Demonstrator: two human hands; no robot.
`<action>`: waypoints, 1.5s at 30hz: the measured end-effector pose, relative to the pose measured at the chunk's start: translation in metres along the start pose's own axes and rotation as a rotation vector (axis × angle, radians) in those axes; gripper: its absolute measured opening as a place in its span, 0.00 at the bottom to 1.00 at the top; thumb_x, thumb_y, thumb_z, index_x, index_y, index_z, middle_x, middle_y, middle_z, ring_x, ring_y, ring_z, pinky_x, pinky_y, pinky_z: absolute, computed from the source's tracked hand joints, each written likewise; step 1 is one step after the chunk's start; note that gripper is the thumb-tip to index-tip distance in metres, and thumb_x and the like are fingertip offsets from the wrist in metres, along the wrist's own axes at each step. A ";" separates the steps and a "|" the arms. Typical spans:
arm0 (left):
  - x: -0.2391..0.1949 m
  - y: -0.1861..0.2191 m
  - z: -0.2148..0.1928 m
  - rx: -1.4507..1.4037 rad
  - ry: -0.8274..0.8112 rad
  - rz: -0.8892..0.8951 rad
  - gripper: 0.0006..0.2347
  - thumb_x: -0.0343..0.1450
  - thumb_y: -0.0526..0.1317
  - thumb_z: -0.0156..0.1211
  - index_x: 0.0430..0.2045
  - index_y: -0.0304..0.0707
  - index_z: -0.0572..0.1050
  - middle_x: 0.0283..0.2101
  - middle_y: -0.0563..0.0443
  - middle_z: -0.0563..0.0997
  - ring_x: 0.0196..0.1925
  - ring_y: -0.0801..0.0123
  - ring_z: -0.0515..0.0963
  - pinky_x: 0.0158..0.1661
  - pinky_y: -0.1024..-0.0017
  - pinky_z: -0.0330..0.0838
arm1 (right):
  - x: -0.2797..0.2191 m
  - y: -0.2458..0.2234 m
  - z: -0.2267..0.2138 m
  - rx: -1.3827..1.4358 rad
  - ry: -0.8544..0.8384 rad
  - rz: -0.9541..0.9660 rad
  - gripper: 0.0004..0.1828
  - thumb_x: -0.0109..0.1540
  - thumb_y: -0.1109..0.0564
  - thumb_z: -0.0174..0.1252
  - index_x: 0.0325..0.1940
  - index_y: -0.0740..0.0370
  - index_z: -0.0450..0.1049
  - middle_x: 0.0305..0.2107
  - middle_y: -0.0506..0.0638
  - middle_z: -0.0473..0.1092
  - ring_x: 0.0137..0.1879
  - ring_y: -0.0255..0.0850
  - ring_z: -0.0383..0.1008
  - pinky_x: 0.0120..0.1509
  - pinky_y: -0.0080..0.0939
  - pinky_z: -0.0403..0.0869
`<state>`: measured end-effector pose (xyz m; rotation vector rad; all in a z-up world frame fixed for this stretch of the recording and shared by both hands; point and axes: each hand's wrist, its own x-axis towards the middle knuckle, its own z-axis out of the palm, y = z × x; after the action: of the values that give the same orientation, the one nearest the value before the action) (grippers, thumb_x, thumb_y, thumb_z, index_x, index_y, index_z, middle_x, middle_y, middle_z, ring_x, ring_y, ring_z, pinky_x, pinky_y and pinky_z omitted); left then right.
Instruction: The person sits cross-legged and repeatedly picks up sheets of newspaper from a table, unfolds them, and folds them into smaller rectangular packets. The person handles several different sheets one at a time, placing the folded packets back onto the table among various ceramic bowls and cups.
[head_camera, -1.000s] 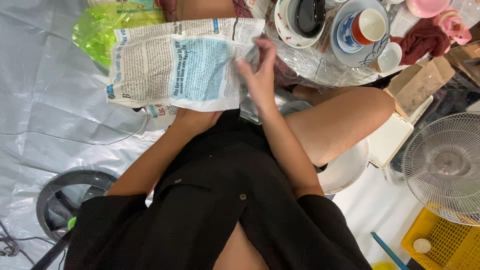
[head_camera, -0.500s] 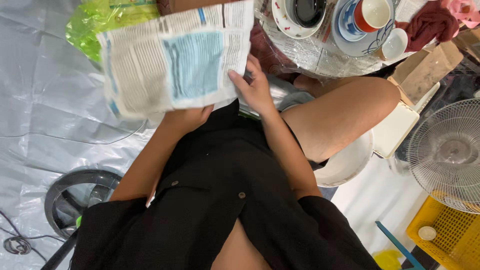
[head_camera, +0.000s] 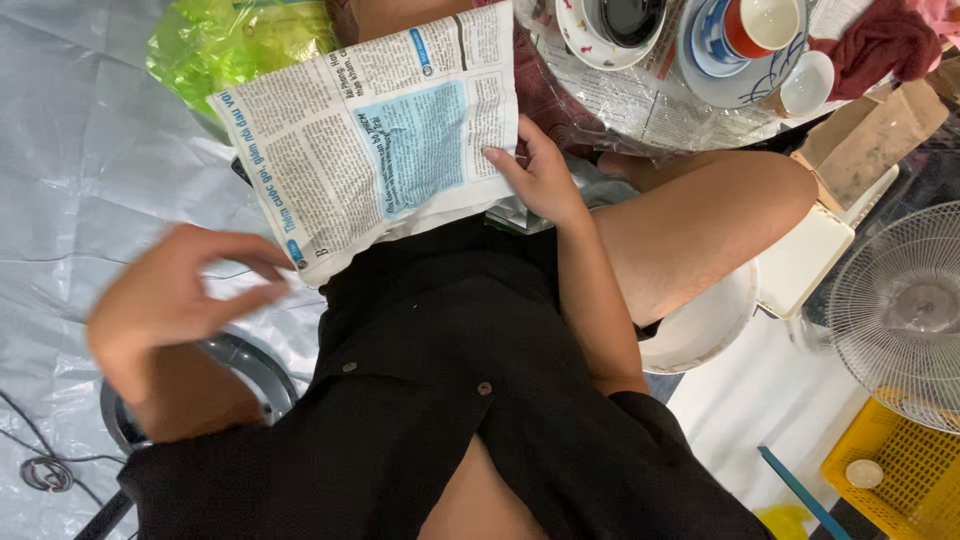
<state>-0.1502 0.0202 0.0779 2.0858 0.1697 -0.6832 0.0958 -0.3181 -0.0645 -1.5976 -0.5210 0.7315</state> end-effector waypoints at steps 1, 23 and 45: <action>-0.005 0.005 -0.012 -0.014 0.215 0.093 0.07 0.67 0.38 0.66 0.37 0.41 0.84 0.37 0.50 0.89 0.36 0.67 0.88 0.42 0.69 0.80 | 0.000 -0.001 -0.001 0.023 -0.013 -0.005 0.19 0.70 0.60 0.59 0.64 0.66 0.68 0.50 0.47 0.72 0.56 0.32 0.71 0.62 0.35 0.74; 0.166 0.021 0.005 0.071 0.759 0.256 0.09 0.79 0.41 0.66 0.43 0.32 0.80 0.33 0.44 0.82 0.32 0.58 0.81 0.36 0.65 0.72 | -0.011 0.007 -0.022 0.108 -0.082 0.174 0.25 0.64 0.62 0.63 0.61 0.66 0.60 0.45 0.53 0.76 0.49 0.33 0.77 0.51 0.34 0.77; 0.154 0.016 -0.016 0.073 0.927 0.456 0.04 0.76 0.33 0.69 0.37 0.30 0.82 0.36 0.44 0.83 0.34 0.62 0.81 0.37 0.70 0.72 | -0.011 -0.002 -0.026 0.180 0.103 0.136 0.11 0.73 0.60 0.60 0.55 0.69 0.70 0.42 0.57 0.77 0.45 0.36 0.77 0.53 0.37 0.77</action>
<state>-0.0091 0.0033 0.0152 2.2508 0.1696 0.5832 0.1069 -0.3432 -0.0591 -1.5026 -0.2657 0.7715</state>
